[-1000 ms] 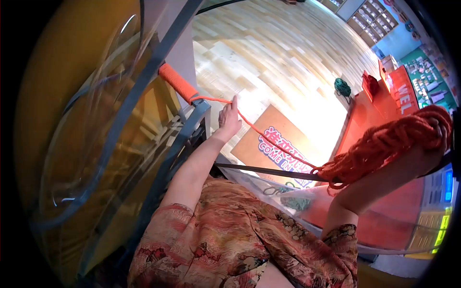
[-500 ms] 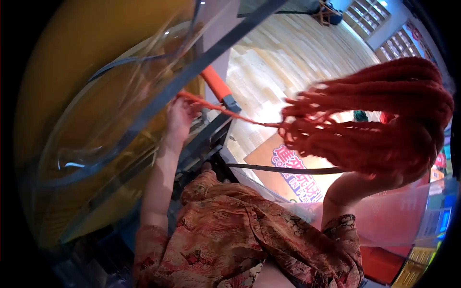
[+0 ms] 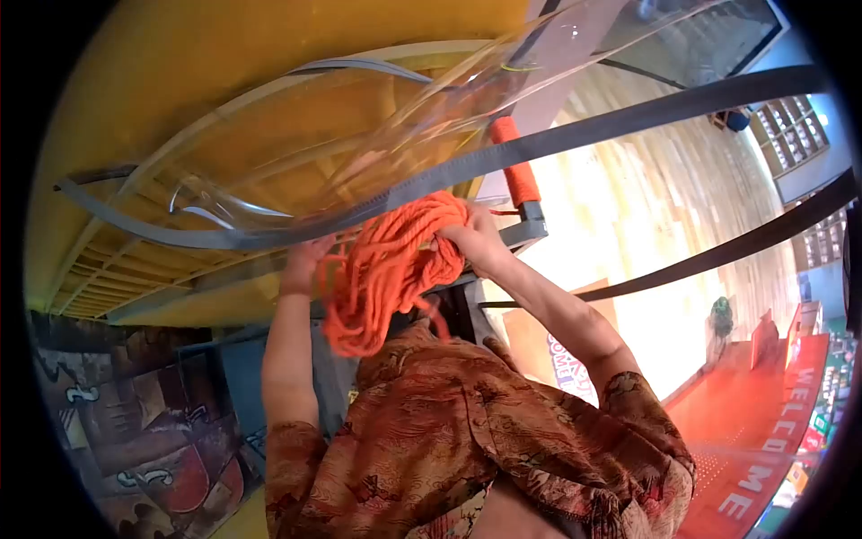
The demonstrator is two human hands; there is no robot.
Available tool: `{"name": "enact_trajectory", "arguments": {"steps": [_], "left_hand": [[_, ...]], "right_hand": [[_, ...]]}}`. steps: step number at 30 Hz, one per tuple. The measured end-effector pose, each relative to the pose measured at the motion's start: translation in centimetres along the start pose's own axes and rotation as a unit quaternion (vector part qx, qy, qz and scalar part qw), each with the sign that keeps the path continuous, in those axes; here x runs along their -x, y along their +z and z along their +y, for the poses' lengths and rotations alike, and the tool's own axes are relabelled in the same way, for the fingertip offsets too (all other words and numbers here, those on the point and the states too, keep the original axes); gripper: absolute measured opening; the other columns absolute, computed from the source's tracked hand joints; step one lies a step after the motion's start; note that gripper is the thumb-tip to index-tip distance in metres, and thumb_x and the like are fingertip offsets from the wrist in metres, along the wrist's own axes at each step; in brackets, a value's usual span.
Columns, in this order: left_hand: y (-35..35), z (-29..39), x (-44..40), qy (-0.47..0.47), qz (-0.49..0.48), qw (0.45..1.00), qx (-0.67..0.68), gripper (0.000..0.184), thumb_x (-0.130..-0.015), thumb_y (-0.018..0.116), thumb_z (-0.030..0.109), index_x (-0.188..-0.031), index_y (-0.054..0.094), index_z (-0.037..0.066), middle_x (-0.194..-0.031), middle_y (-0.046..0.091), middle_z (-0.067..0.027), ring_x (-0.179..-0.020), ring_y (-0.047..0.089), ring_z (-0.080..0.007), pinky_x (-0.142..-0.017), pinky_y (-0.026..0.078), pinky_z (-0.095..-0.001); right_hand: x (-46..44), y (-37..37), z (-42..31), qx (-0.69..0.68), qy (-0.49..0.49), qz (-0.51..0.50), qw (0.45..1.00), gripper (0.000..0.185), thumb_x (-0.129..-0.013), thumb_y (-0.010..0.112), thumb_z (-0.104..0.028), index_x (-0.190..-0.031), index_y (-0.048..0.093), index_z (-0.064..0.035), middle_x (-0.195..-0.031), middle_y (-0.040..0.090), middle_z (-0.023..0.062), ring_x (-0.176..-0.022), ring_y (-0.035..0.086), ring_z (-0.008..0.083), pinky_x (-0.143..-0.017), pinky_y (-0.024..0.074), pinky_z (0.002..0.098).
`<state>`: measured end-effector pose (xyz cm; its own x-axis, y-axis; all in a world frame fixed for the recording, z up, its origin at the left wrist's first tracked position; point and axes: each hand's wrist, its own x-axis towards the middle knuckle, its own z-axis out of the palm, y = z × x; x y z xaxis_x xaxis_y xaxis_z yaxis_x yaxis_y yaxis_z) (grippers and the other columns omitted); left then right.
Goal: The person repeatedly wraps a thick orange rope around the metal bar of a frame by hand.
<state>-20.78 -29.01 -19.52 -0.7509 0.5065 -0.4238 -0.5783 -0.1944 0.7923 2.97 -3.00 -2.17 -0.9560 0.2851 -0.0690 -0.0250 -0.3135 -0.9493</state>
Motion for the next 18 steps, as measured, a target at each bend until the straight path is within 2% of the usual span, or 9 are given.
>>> {"name": "enact_trajectory", "arguments": {"steps": [3,4,9,11,14,15,16,17,18], "left_hand": [[1.4,-0.8,1.9,0.096,0.114,0.972,-0.179,0.030,-0.090,0.058,0.026,-0.108,0.061,0.002,-0.094,0.067,-0.0075,-0.086,0.064,-0.0175,-0.077,0.052,-0.0300],[4.1,-0.5,3.3,0.097,0.052,0.940,-0.323,0.034,-0.091,0.056,0.029,-0.111,0.059,0.001,-0.097,0.066,-0.0098,-0.086,0.064,-0.0175,-0.076,0.051,-0.0291],[17.7,-2.9,7.8,0.082,-0.197,0.934,-0.288,0.035,-0.083,0.068,0.010,-0.114,0.056,-0.002,-0.105,0.063,-0.0069,-0.096,0.060,-0.0137,-0.087,0.047,-0.0297],[21.6,-4.5,7.5,0.265,-0.137,0.857,-0.421,0.045,-0.082,0.069,0.010,-0.121,0.048,-0.001,-0.113,0.058,-0.0072,-0.101,0.057,-0.0160,-0.093,0.044,-0.0279],[24.6,-6.2,5.9,0.326,-0.136,0.875,-0.332,0.046,-0.081,0.069,0.012,-0.120,0.048,0.001,-0.112,0.058,-0.0080,-0.100,0.058,-0.0158,-0.086,0.049,-0.0293],[25.7,-5.8,6.4,0.220,-0.156,0.937,-0.224,0.045,-0.081,0.069,0.012,-0.119,0.049,0.001,-0.112,0.057,-0.0084,-0.097,0.059,-0.0155,-0.079,0.050,-0.0297],[26.5,-5.4,6.7,0.106,-0.171,0.973,-0.112,0.044,-0.080,0.070,0.011,-0.117,0.049,0.001,-0.113,0.056,-0.0088,-0.094,0.060,-0.0152,-0.073,0.052,-0.0301],[27.2,-4.7,6.6,0.103,-0.177,0.972,-0.115,0.044,-0.080,0.070,0.011,-0.117,0.049,0.001,-0.113,0.056,-0.0088,-0.094,0.060,-0.0152,-0.073,0.052,-0.0301],[27.6,-3.8,6.0,0.075,-0.195,0.966,-0.154,0.039,-0.080,0.068,0.010,-0.115,0.051,0.002,-0.110,0.057,-0.0093,-0.087,0.060,-0.0147,-0.065,0.051,-0.0299]], "right_hand": [[-4.2,-2.3,7.1,-0.218,0.220,0.119,0.944,0.009,-0.082,0.052,0.002,-0.088,0.057,0.0060,-0.077,0.062,0.0121,-0.066,0.060,0.0201,-0.064,0.0506,0.0318],[-3.7,-3.4,6.4,-0.225,0.220,0.115,0.942,0.009,-0.082,0.052,0.002,-0.088,0.057,0.0060,-0.077,0.062,0.0121,-0.066,0.060,0.0201,-0.064,0.0506,0.0318],[-5.1,-3.5,6.1,-0.288,0.178,0.068,0.938,0.012,-0.085,0.053,-0.002,-0.094,0.056,0.0049,-0.086,0.062,0.0127,-0.076,0.061,0.0212,-0.072,0.0510,0.0329],[-5.8,-4.1,6.4,-0.254,0.158,0.055,0.953,0.018,-0.086,0.054,-0.008,-0.097,0.055,0.0056,-0.088,0.062,0.0111,-0.080,0.061,0.0214,-0.077,0.0499,0.0318],[-6.0,-5.9,4.7,-0.116,0.112,0.032,0.986,0.027,-0.090,0.053,-0.028,-0.100,0.059,-0.0031,-0.095,0.064,0.0094,-0.086,0.061,0.0204,-0.081,0.0484,0.0321],[-5.6,-7.6,3.7,-0.116,0.111,0.036,0.986,0.027,-0.090,0.053,-0.028,-0.100,0.059,-0.0031,-0.095,0.064,0.0094,-0.086,0.061,0.0204,-0.081,0.0484,0.0321],[-5.5,-9.6,2.6,0.180,-0.044,0.038,0.982,0.030,-0.091,0.051,-0.031,-0.099,0.061,-0.0032,-0.094,0.064,0.0092,-0.086,0.061,0.0202,-0.079,0.0478,0.0325],[-5.4,-11.4,1.6,0.457,-0.190,0.036,0.868,0.034,-0.092,0.050,-0.035,-0.098,0.062,-0.0032,-0.092,0.065,0.0091,-0.086,0.061,0.0200,-0.078,0.0472,0.0330],[-5.2,-12.2,0.2,0.528,-0.137,0.125,0.829,0.035,-0.093,0.050,-0.035,-0.097,0.062,-0.0023,-0.090,0.064,0.0091,-0.084,0.061,0.0197,-0.076,0.0470,0.0331]]}}
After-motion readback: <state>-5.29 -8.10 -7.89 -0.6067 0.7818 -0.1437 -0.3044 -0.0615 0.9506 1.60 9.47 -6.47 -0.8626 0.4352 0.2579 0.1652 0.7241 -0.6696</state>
